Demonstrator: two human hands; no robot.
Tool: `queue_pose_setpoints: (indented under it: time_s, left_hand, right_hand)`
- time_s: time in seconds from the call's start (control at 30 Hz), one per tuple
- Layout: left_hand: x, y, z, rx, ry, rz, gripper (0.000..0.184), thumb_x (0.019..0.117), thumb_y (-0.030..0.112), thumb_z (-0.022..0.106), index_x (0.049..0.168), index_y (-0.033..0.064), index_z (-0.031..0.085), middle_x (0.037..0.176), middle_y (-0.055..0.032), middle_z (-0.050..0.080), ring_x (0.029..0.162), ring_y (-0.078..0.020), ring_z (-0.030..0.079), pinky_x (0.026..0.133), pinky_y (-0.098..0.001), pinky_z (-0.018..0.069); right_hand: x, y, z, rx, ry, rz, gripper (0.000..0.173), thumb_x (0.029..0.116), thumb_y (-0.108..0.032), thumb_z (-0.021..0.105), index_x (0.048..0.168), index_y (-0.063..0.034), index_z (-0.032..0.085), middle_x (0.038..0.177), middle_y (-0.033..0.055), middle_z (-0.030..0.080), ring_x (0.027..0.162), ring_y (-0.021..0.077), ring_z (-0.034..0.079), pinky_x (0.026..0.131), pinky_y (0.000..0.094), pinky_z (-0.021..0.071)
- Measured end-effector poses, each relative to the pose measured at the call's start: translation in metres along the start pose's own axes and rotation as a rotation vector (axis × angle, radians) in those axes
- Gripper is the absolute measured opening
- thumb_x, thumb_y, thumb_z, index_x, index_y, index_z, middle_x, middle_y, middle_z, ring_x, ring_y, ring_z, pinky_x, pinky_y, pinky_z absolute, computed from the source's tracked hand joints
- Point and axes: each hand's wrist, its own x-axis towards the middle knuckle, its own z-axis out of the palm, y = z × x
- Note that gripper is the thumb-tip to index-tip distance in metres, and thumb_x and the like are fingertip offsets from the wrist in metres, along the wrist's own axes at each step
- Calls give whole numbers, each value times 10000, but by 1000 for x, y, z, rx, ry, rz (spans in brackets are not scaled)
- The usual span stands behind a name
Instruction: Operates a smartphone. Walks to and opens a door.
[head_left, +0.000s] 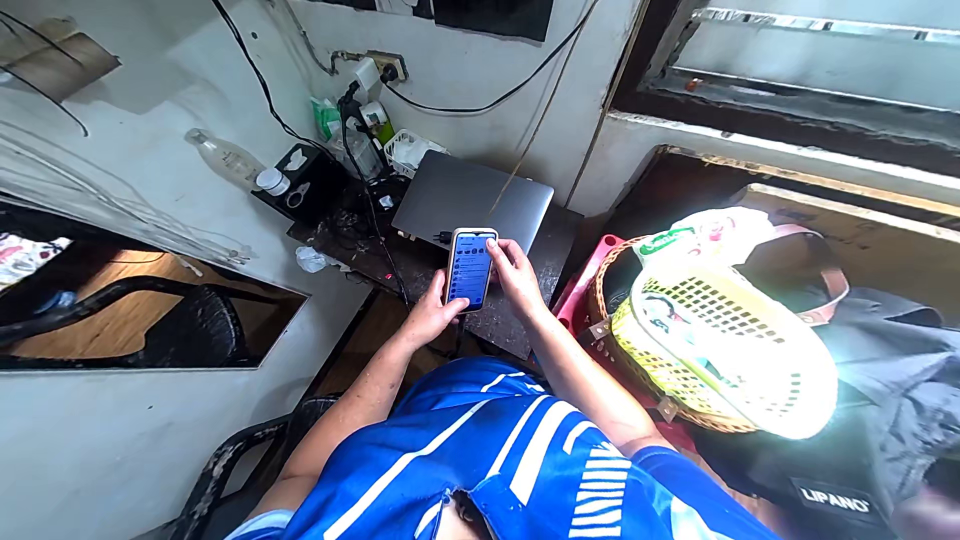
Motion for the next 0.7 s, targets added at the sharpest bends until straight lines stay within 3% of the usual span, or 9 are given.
queue_pose_setpoints:
  time_s: [0.17, 0.7]
  left_hand:
    - [1, -1, -5, -45, 4, 1, 633, 990, 178, 634, 1541, 130, 326, 1321, -127, 639, 1033, -207, 721, 784, -365, 637]
    - [2, 0, -5, -47, 12, -2, 606, 994, 169, 630, 1529, 142, 345, 1292, -123, 655, 986, -213, 730, 737, -354, 637]
  right_hand:
    - [-3, -2, 0, 45, -14, -14, 357, 1089, -370, 504, 1252, -79, 632, 968, 90, 680, 762, 161, 665, 716, 341, 587]
    - [-5, -2, -2, 82, -5, 4, 339, 1113, -302, 455, 1271, -61, 633, 993, 99, 697, 796, 163, 685, 735, 343, 596]
